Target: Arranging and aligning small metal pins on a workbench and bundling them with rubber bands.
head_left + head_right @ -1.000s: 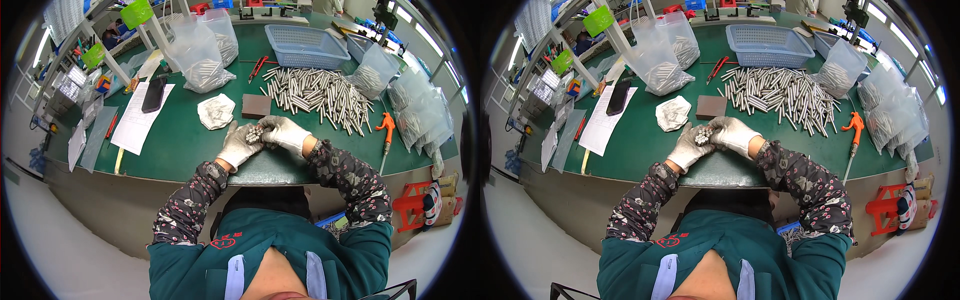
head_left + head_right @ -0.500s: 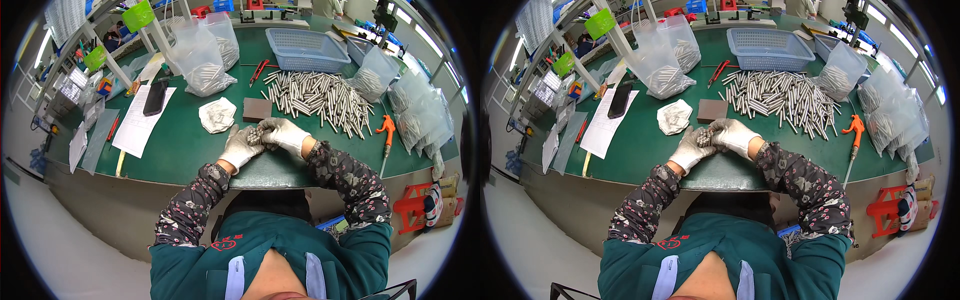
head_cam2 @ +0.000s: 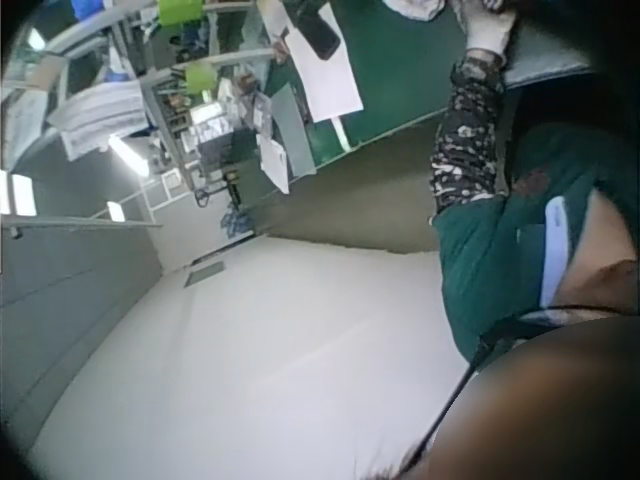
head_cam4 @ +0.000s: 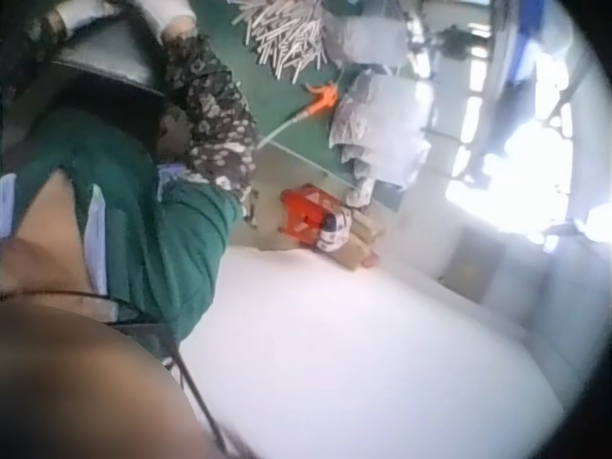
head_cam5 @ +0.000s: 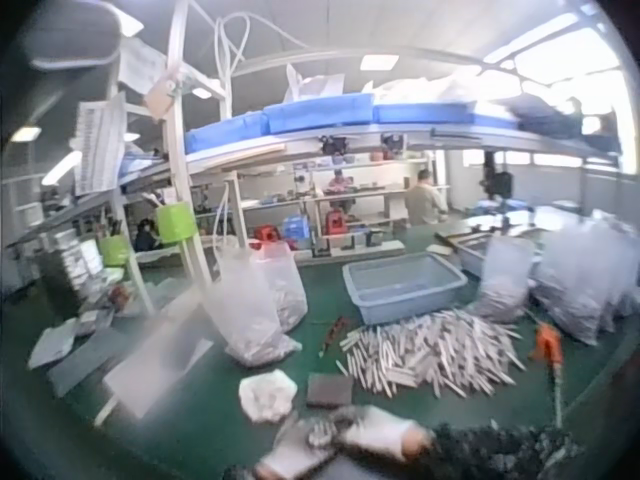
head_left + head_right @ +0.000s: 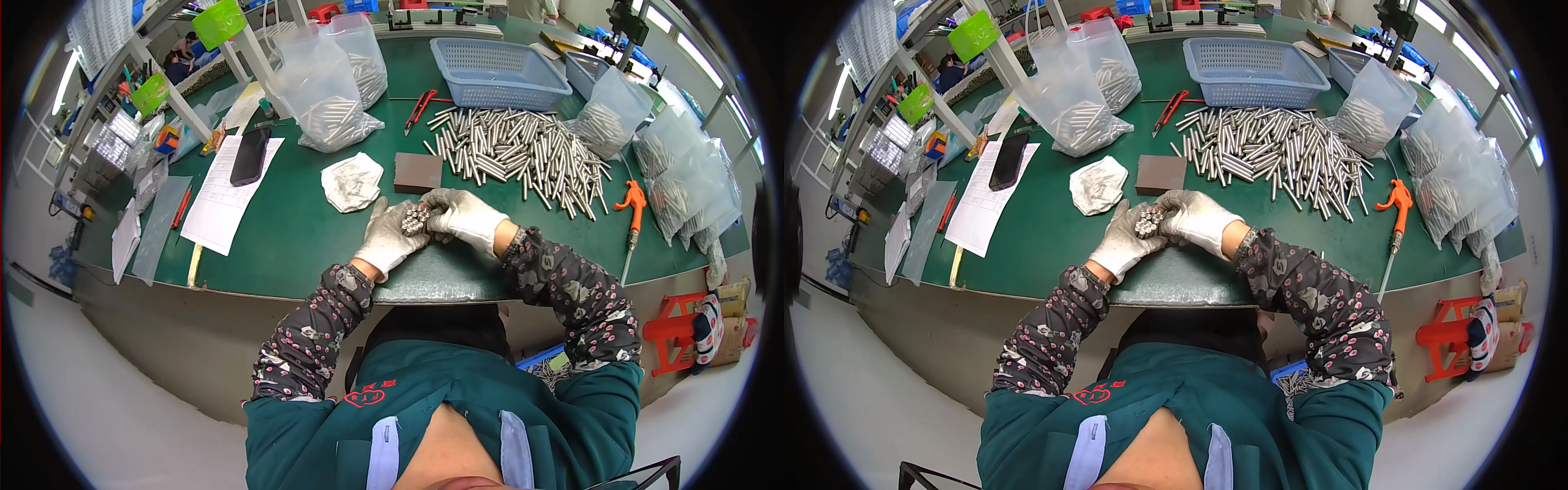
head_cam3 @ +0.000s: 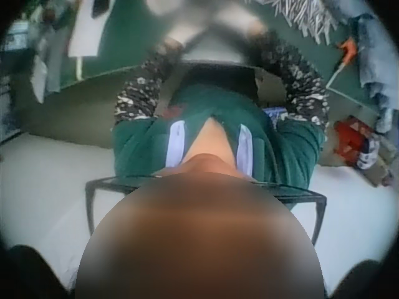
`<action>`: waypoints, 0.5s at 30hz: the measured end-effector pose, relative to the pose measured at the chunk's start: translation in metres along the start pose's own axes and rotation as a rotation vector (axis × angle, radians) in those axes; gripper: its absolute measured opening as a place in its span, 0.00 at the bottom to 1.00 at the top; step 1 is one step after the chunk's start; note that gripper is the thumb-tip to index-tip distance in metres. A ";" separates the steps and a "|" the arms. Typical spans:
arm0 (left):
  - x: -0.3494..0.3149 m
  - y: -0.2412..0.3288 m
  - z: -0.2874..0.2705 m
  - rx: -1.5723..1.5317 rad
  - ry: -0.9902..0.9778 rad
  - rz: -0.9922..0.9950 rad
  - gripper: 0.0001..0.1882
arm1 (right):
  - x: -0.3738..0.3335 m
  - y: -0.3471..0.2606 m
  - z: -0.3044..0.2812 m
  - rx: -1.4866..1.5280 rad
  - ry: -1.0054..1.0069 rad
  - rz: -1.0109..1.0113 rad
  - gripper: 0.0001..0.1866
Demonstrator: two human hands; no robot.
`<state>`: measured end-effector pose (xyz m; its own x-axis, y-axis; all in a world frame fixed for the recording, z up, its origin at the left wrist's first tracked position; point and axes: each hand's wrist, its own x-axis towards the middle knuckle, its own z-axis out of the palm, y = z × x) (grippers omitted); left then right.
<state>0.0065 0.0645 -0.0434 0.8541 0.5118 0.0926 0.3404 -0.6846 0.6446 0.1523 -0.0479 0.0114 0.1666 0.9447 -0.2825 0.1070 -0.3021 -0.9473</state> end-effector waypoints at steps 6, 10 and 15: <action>-0.005 0.003 0.002 0.044 0.105 0.062 0.34 | 0.001 0.001 0.001 -0.013 0.004 -0.005 0.18; -0.003 0.022 -0.013 -0.009 -0.050 -0.062 0.32 | 0.003 0.001 0.001 -0.005 0.014 -0.005 0.17; -0.003 0.013 -0.005 0.002 0.050 -0.007 0.32 | 0.004 0.001 0.001 -0.005 0.010 -0.003 0.16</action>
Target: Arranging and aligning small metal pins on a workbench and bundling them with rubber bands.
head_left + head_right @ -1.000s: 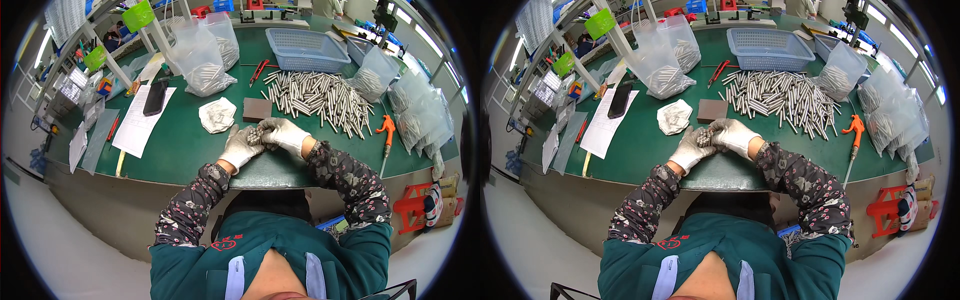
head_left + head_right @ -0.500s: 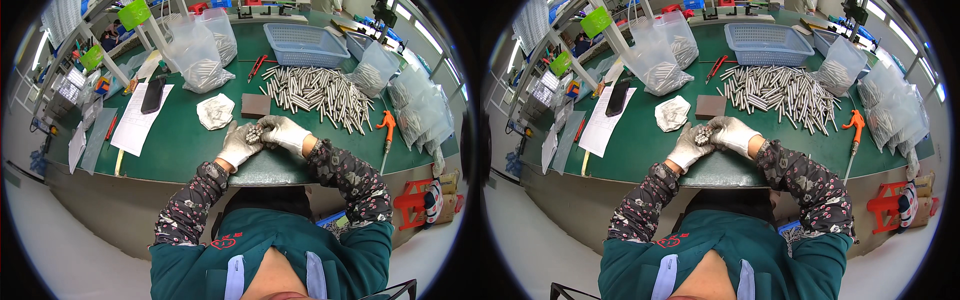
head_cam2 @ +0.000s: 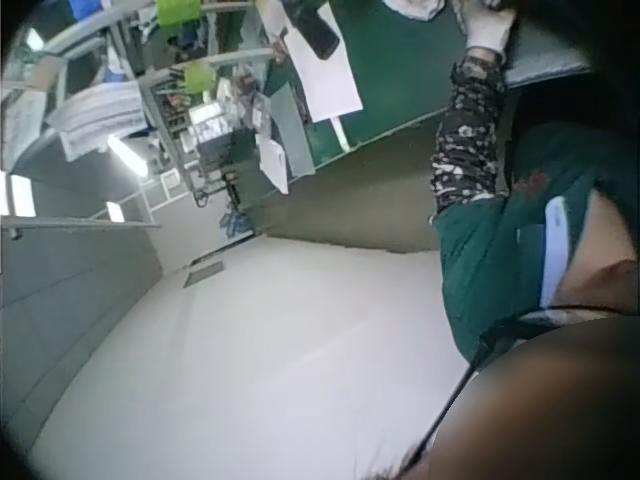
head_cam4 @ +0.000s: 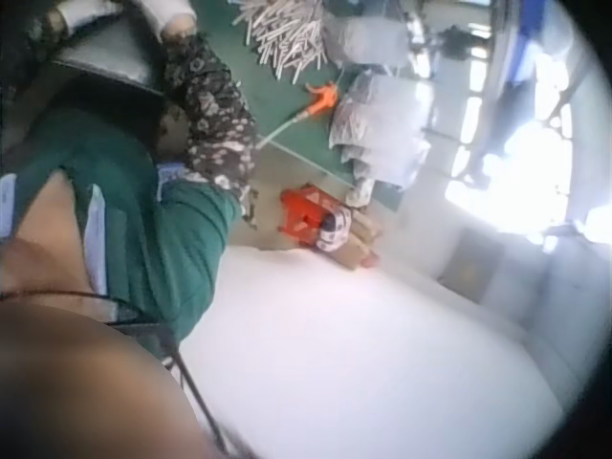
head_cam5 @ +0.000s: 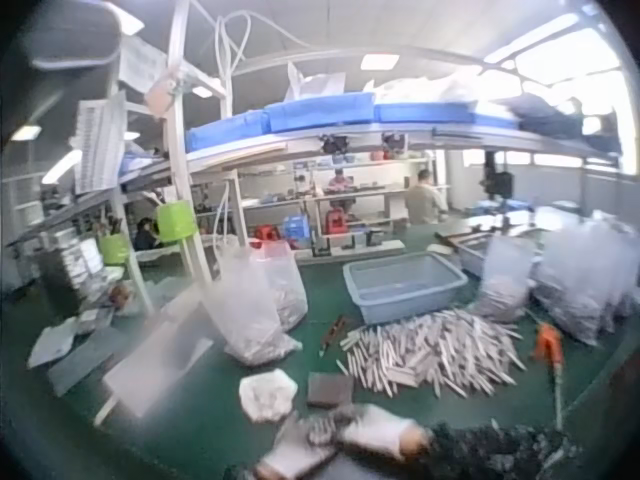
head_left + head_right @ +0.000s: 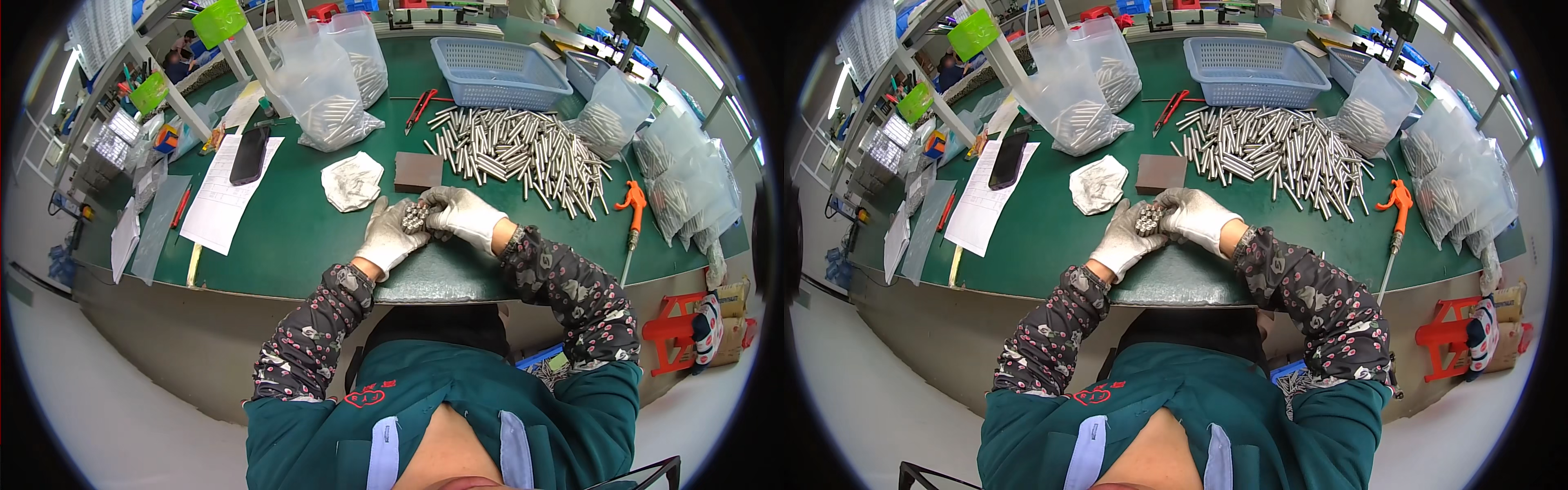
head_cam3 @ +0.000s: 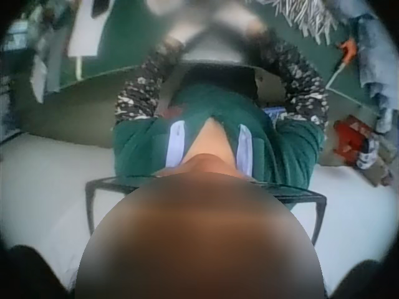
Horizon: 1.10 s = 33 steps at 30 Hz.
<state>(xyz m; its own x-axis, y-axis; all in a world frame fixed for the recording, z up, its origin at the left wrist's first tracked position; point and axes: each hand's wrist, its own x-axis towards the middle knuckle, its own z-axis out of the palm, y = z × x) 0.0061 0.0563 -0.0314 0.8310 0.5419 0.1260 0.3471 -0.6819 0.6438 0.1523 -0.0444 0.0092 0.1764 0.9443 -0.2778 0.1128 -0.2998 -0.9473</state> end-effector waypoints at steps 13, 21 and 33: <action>0.000 -0.004 0.003 -0.003 -0.017 -0.004 0.36 | -0.001 0.001 0.000 0.000 0.012 0.006 0.18; 0.004 -0.020 0.009 -0.012 -0.023 0.009 0.37 | -0.002 0.000 0.003 0.002 0.020 0.007 0.19; 0.000 -0.023 0.018 -0.221 -0.031 -0.016 0.34 | -0.017 -0.008 -0.007 -0.050 -0.039 -0.008 0.22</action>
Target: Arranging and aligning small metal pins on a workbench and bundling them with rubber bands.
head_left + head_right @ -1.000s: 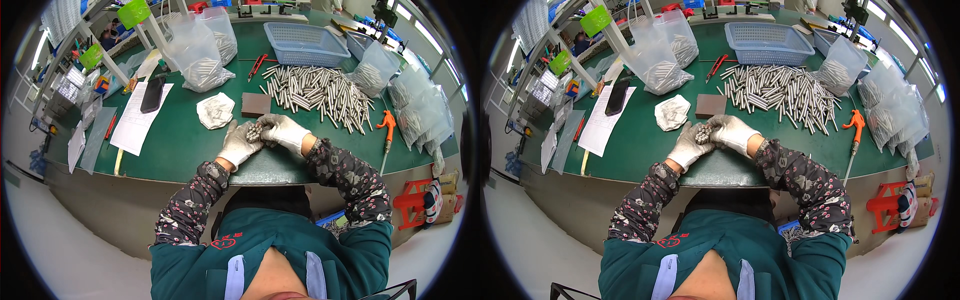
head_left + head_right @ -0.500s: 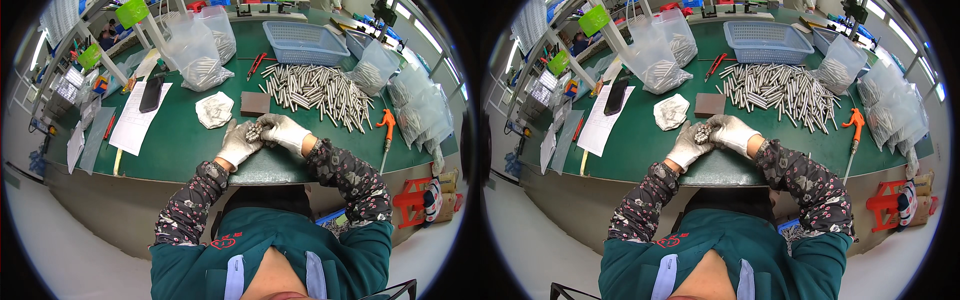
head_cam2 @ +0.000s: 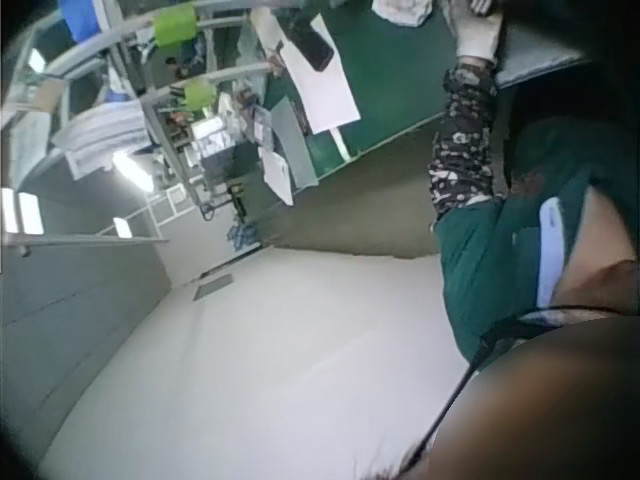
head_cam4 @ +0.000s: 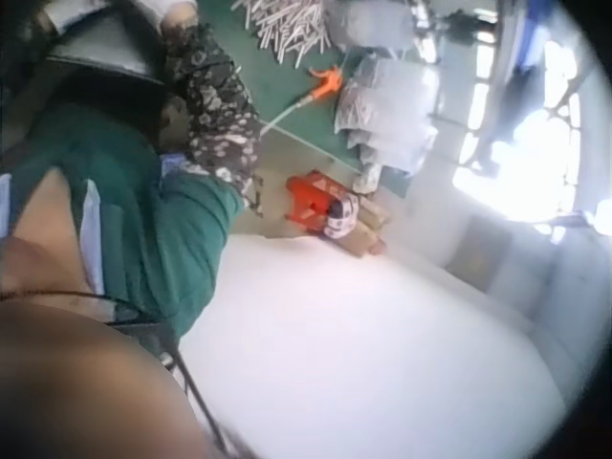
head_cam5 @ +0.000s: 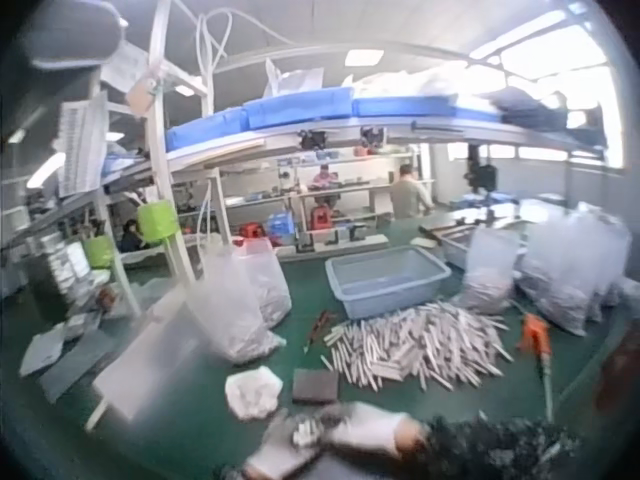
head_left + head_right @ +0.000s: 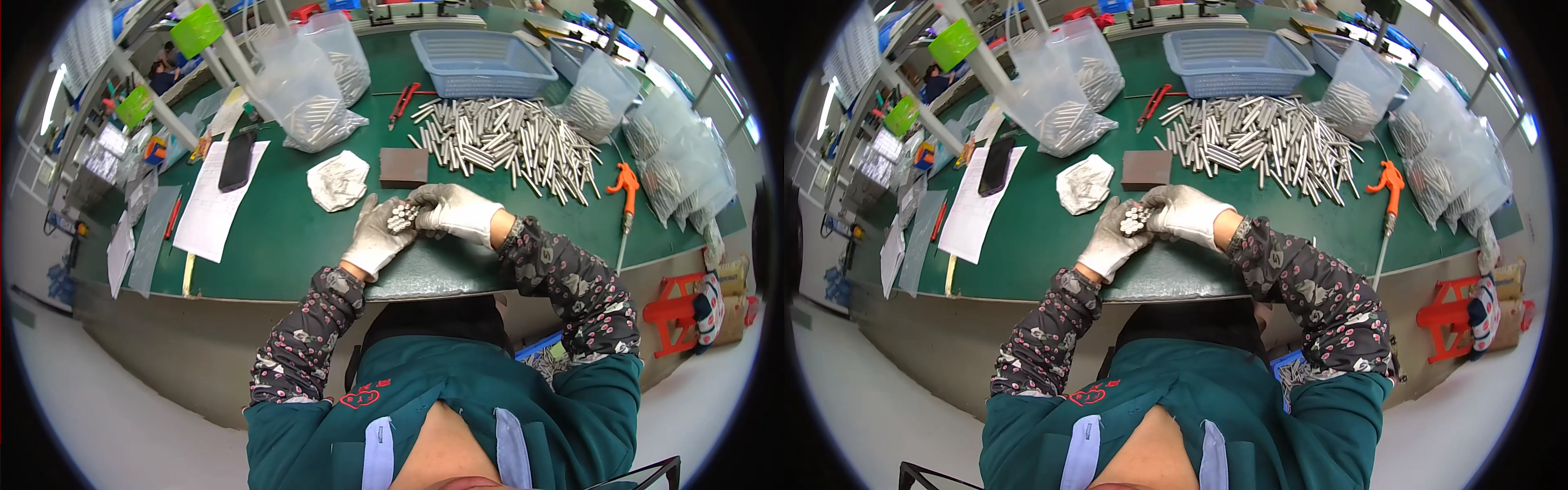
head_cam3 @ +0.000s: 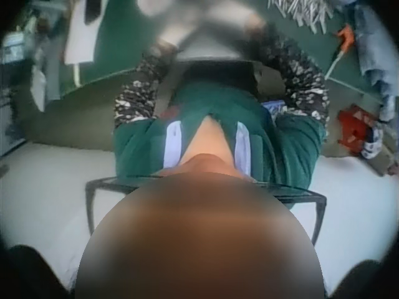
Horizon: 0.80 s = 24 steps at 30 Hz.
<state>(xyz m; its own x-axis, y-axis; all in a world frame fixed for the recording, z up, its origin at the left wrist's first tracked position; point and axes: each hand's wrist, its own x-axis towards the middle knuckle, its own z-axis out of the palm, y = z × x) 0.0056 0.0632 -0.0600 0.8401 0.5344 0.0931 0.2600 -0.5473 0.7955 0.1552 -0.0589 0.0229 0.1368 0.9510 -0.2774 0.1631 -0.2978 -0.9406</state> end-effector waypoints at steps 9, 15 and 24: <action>-0.010 0.017 -0.010 -0.714 0.101 0.078 0.16 | -0.117 0.002 -0.084 -0.349 0.749 -0.177 0.21; -0.011 0.024 -0.018 -0.688 0.042 -0.068 0.14 | -0.173 0.047 -0.063 -0.713 0.853 0.130 0.19; -0.012 0.026 -0.013 -0.706 0.075 -0.108 0.17 | -0.169 0.033 -0.008 -0.914 0.864 0.096 0.10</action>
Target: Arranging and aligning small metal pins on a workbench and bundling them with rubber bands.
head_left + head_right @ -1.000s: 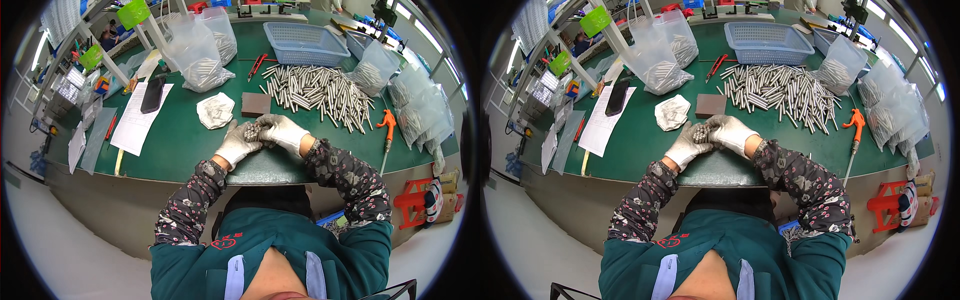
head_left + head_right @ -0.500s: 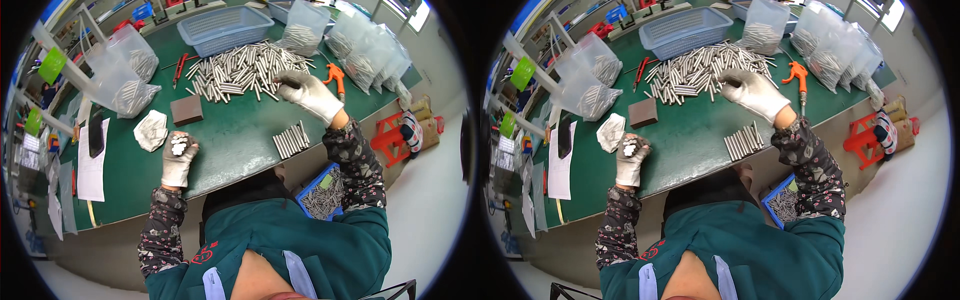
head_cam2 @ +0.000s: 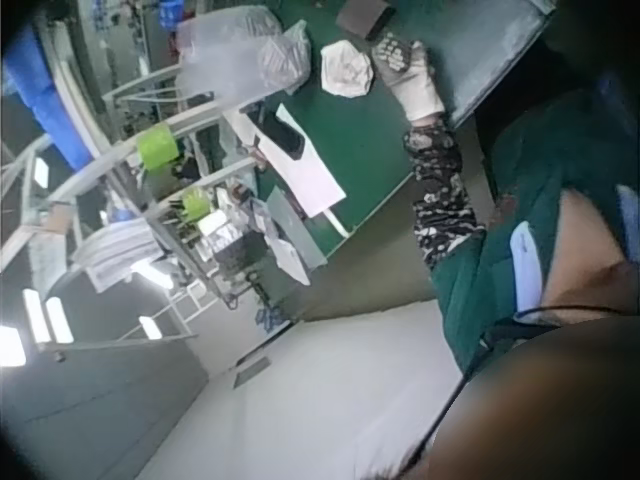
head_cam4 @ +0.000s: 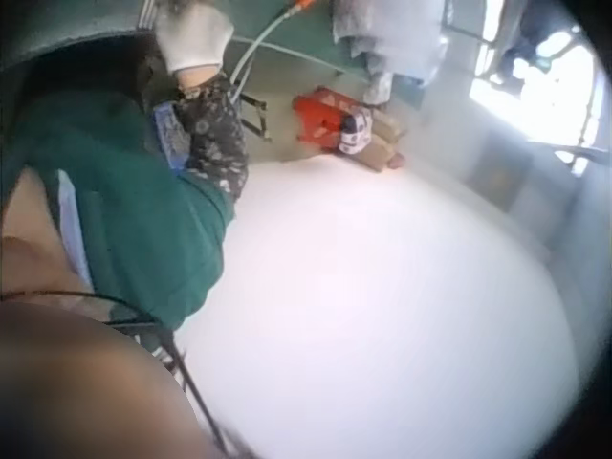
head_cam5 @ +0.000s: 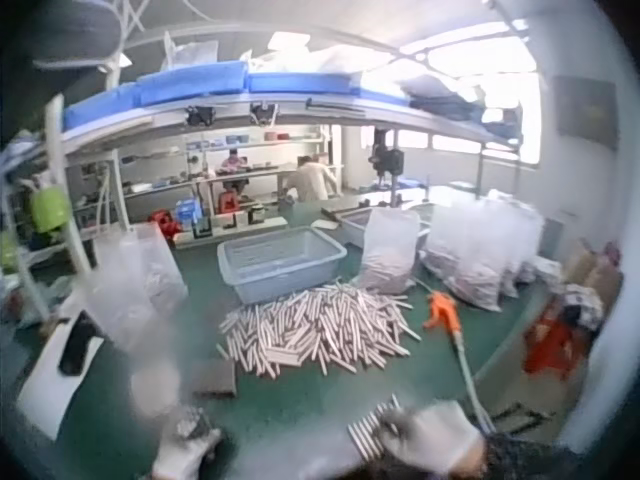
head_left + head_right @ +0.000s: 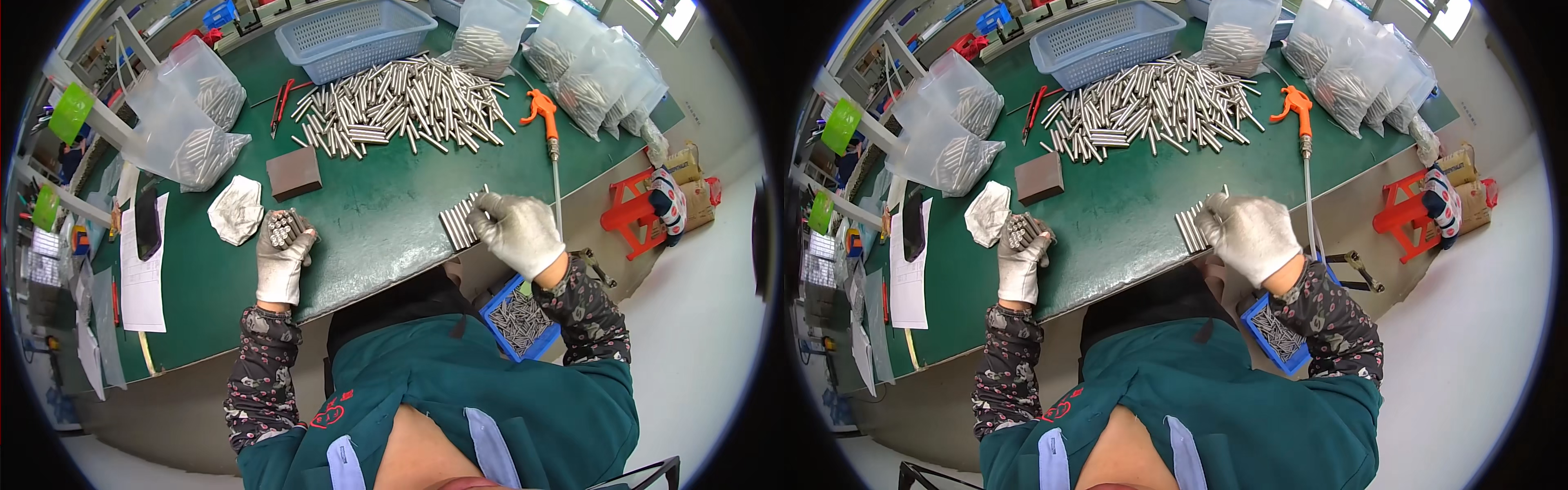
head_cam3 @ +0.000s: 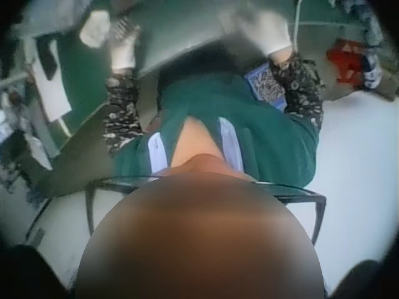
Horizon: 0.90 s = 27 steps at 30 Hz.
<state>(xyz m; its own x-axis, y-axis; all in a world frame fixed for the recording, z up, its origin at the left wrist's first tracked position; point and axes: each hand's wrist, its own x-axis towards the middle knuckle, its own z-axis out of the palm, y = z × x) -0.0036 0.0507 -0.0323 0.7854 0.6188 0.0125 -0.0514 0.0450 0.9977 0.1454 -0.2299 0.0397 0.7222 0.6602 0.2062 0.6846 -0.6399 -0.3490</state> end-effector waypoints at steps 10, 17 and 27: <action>-0.002 0.000 -0.001 0.002 -0.058 -0.012 0.17 | -0.011 -0.020 0.035 -0.263 -0.062 0.144 0.25; -0.006 0.003 0.001 -0.025 -0.089 0.013 0.16 | 0.010 -0.033 0.029 -0.316 -0.317 -0.002 0.16; -0.006 0.001 -0.001 -0.034 -0.084 -0.017 0.17 | 0.049 -0.060 0.036 -0.604 -0.627 -0.286 0.12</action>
<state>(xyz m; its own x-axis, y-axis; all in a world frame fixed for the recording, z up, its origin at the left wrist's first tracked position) -0.0090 0.0475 -0.0315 0.8354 0.5496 0.0031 -0.0579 0.0825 0.9949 0.1364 -0.1455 0.0379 0.4523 0.8049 -0.3841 0.8917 -0.3995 0.2127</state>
